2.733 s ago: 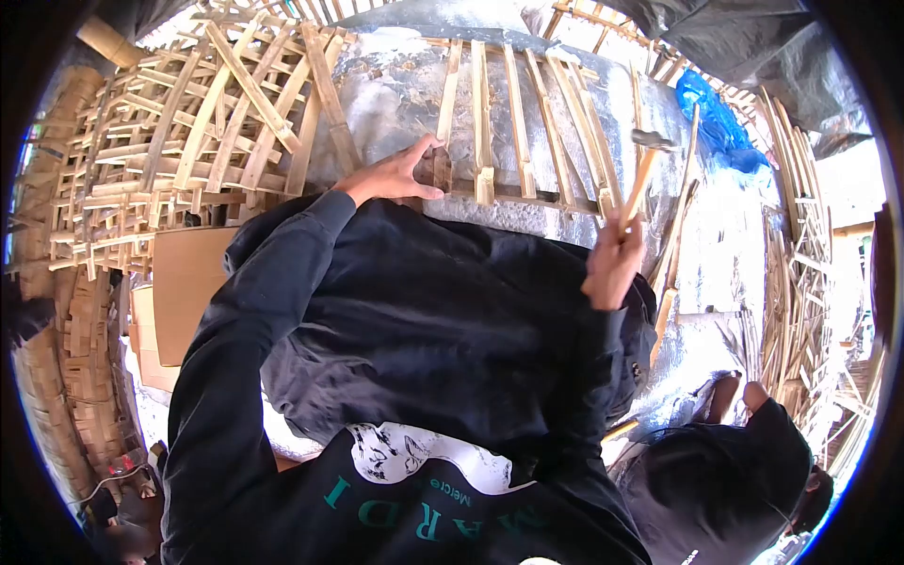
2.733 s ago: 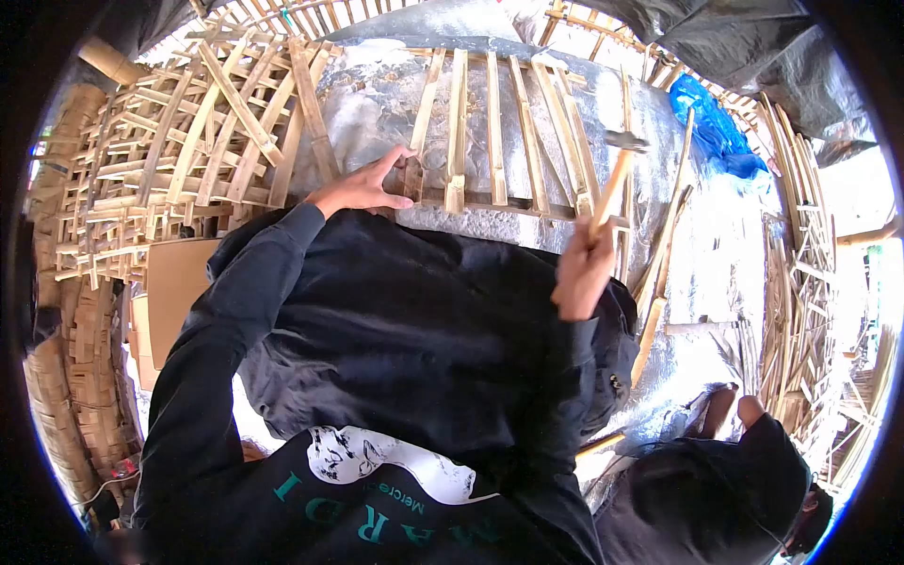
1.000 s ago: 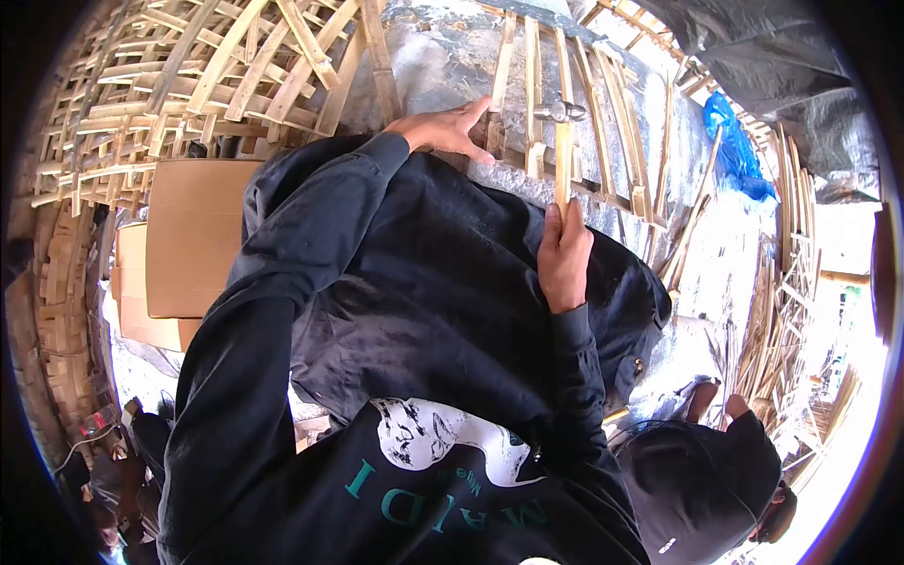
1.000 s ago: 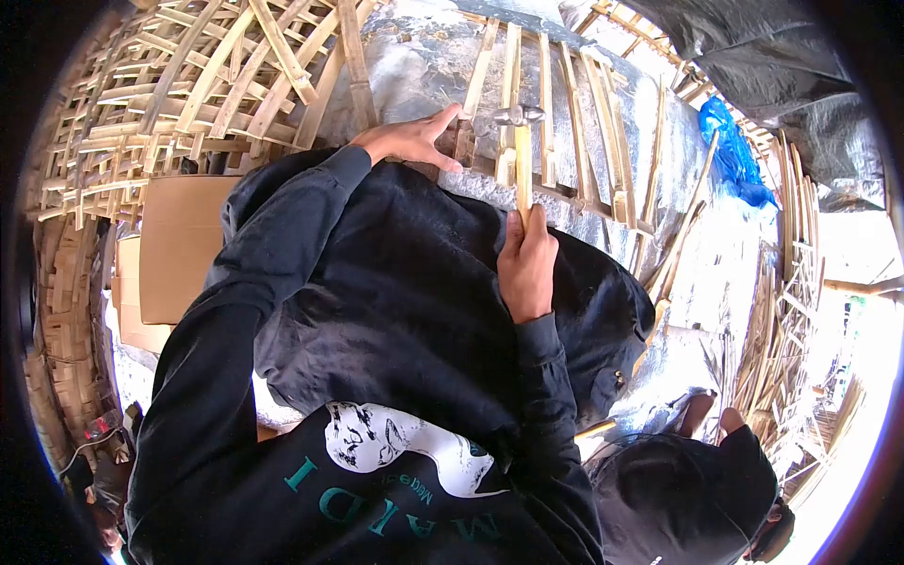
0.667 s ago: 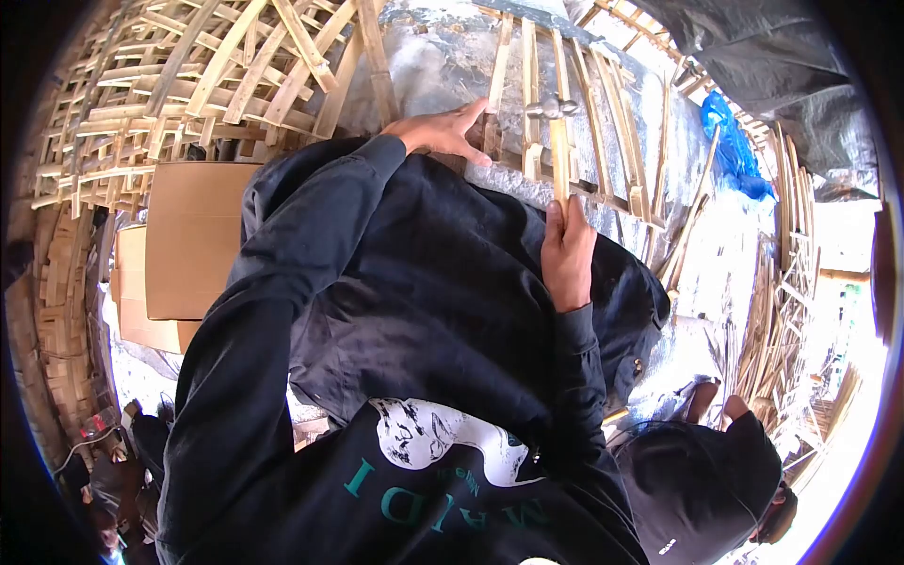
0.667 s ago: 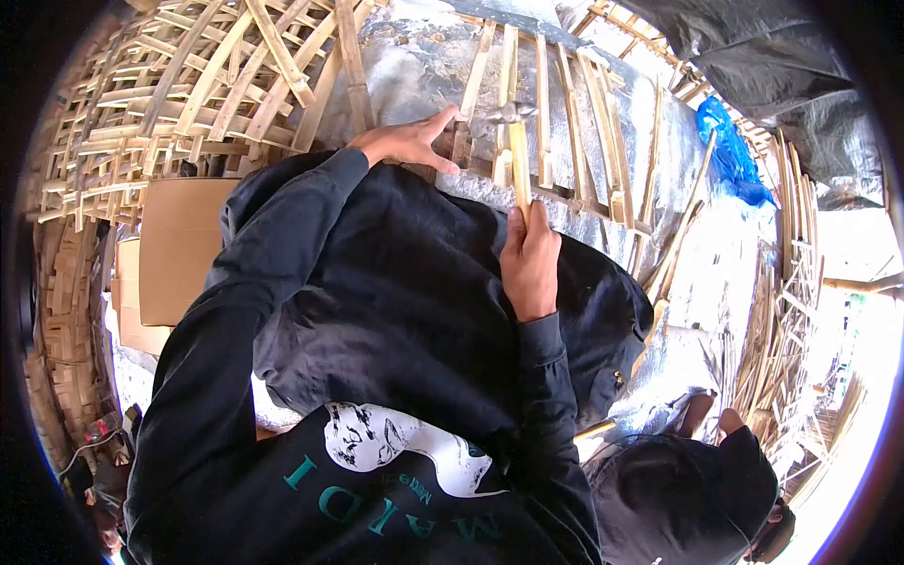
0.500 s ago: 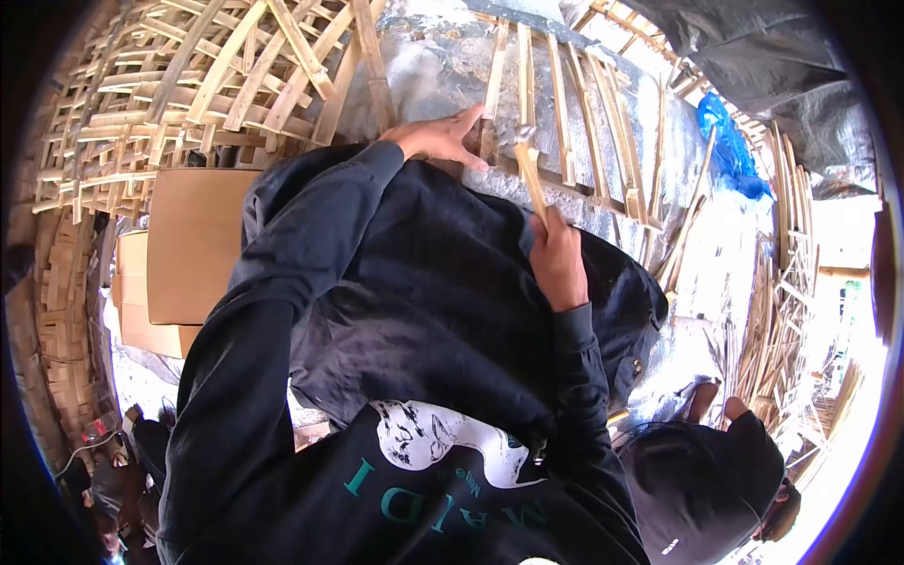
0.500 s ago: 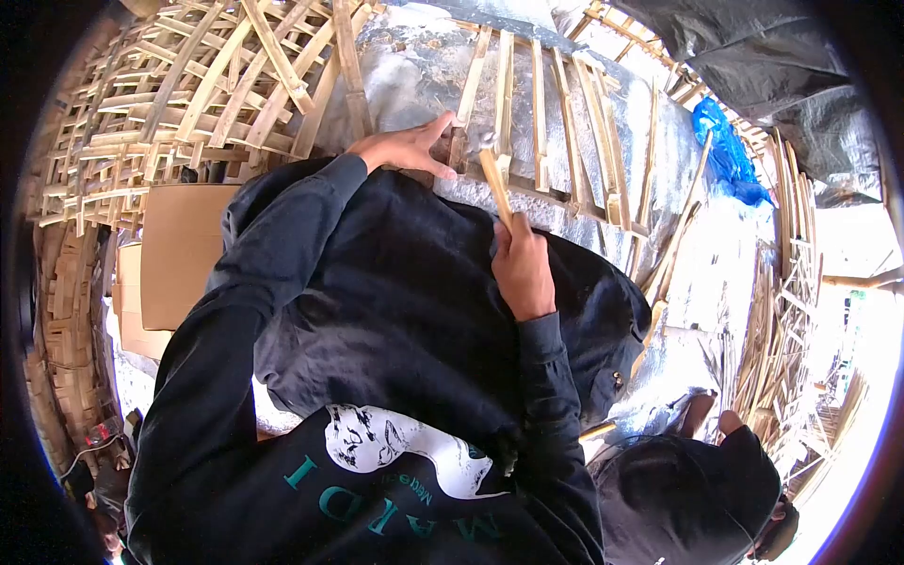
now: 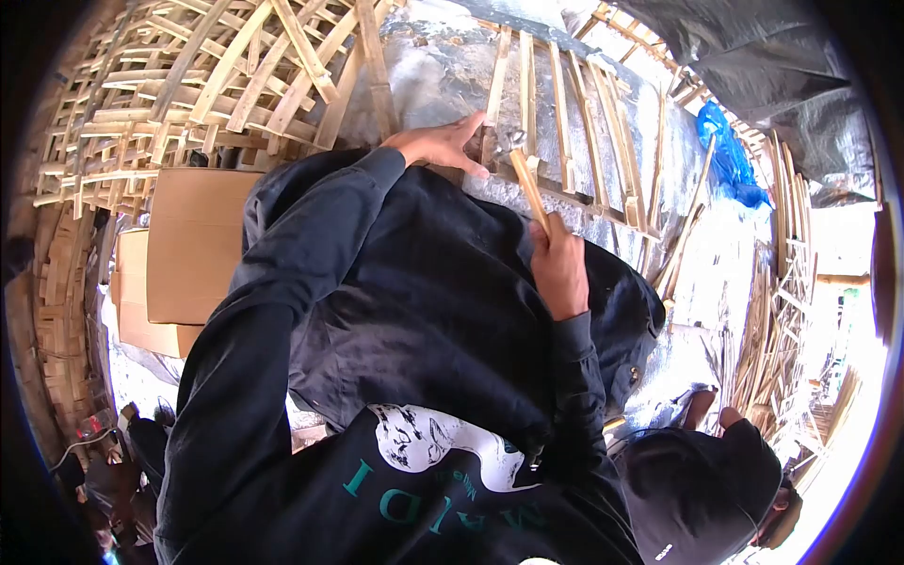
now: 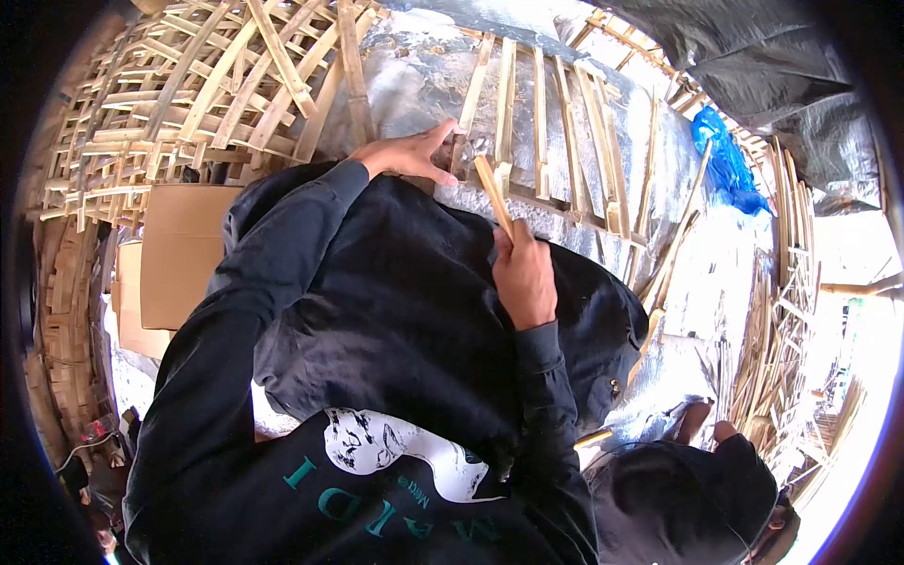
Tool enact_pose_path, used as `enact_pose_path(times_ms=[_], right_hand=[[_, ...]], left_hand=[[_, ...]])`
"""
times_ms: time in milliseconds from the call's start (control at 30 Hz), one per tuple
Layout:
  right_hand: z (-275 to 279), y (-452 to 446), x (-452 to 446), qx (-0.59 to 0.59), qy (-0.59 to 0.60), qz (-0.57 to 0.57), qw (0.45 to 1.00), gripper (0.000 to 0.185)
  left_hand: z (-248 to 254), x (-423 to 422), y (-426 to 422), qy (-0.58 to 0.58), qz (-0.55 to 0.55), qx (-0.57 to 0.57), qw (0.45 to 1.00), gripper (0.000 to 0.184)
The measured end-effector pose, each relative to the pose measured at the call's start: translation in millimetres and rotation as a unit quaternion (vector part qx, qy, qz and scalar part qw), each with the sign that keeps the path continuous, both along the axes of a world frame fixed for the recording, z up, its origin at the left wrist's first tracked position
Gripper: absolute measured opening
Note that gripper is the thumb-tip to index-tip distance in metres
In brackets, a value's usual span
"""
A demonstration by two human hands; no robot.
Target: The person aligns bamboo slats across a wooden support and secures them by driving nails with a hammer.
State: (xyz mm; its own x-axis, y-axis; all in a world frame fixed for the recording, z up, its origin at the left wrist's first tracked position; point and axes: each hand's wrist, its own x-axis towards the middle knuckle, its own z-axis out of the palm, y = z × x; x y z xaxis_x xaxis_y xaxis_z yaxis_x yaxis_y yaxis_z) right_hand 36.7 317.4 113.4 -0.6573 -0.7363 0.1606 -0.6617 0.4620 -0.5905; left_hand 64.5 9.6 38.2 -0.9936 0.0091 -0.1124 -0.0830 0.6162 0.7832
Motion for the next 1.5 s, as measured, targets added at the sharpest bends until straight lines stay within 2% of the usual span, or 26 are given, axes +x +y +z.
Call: enact_pose_path(times_ms=[100, 167, 233, 300, 467, 567, 633, 700, 833, 867, 1033, 1100, 1167, 1233, 1300, 1367, 1433, 1467, 1500], right_hand=[[18, -5, 4, -0.001, -0.004, -0.02, 1.0, 0.02], [21, -10, 7, -0.057, 0.006, -0.049, 0.997, 0.019], [10, -7, 6, -0.039, -0.004, -0.061, 0.997, 0.019], [-2, -2, 6, 0.041, 0.053, -0.001, 0.998, 0.019], [25, -8, 0, -0.009, 0.0, 0.0, 1.0, 0.022], [28, -19, -1, -0.05, 0.029, -0.043, 0.997, 0.022], [12, -15, 1, -0.032, 0.018, -0.06, 0.998, 0.022], [-6, -8, 5, 0.036, 0.076, -0.002, 0.996, 0.022], [18, -6, 1, 0.059, 0.03, 0.002, 0.998, 0.02], [27, -11, 2, 0.015, -0.009, -0.005, 1.0, 0.02], [19, -13, 8, -0.037, -0.009, -0.075, 0.996, 0.022], [-5, -5, 6, 0.022, 0.091, 0.004, 0.996, 0.022], [-3, 0, 1, -0.002, 0.083, 0.027, 0.996, 0.023], [22, -4, 1, 0.048, 0.035, 0.002, 0.998, 0.024], [28, -10, 1, 0.017, 0.0, -0.01, 1.0, 0.023], [34, -16, 2, -0.025, -0.014, -0.072, 0.997, 0.021], [16, -12, 5, -0.042, -0.021, -0.083, 0.995, 0.022], [-7, -5, 5, -0.025, 0.04, -0.045, 0.998, 0.022], [-13, -3, 7, -0.008, 0.102, -0.006, 0.995, 0.022]], left_hand=[[-7, 0, 1, -0.019, -0.03, 0.013, 0.999, 0.118], [-4, 3, 4, -0.002, 0.011, 0.005, 1.0, 0.107], [-10, 2, 2, 0.023, 0.022, 0.001, 0.999, 0.1], [-6, 1, 2, 0.005, -0.005, -0.001, 1.0, 0.101], [-8, 2, 1, 0.009, -0.007, 0.012, 1.0, 0.101], [-11, 1, 2, 0.005, -0.005, 0.008, 1.0, 0.102], [-15, 0, 1, 0.005, 0.006, -0.003, 1.0, 0.102], [-14, 0, 1, 0.012, 0.001, -0.001, 1.0, 0.102], [-1, 1, 2, -0.006, -0.015, 0.021, 1.0, 0.104], [1, 3, 4, -0.003, -0.008, 0.004, 1.0, 0.105], [-3, 3, 3, 0.003, 0.001, 0.005, 1.0, 0.104], [2, 3, 5, 0.002, -0.002, 0.007, 1.0, 0.103], [5, 3, 4, -0.004, -0.022, 0.034, 0.999, 0.102], [-4, 2, 3, 0.001, -0.016, 0.031, 0.999, 0.099], [-3, 3, 4, 0.0, -0.003, 0.024, 1.0, 0.098], [-5, 4, 4, -0.003, 0.003, 0.02, 1.0, 0.097], [-7, 3, 4, -0.006, 0.014, 0.015, 1.0, 0.097], [-7, 2, 3, -0.004, 0.011, 0.015, 1.0, 0.097], [-7, 1, 0, -0.017, -0.012, 0.028, 0.999, 0.11]])
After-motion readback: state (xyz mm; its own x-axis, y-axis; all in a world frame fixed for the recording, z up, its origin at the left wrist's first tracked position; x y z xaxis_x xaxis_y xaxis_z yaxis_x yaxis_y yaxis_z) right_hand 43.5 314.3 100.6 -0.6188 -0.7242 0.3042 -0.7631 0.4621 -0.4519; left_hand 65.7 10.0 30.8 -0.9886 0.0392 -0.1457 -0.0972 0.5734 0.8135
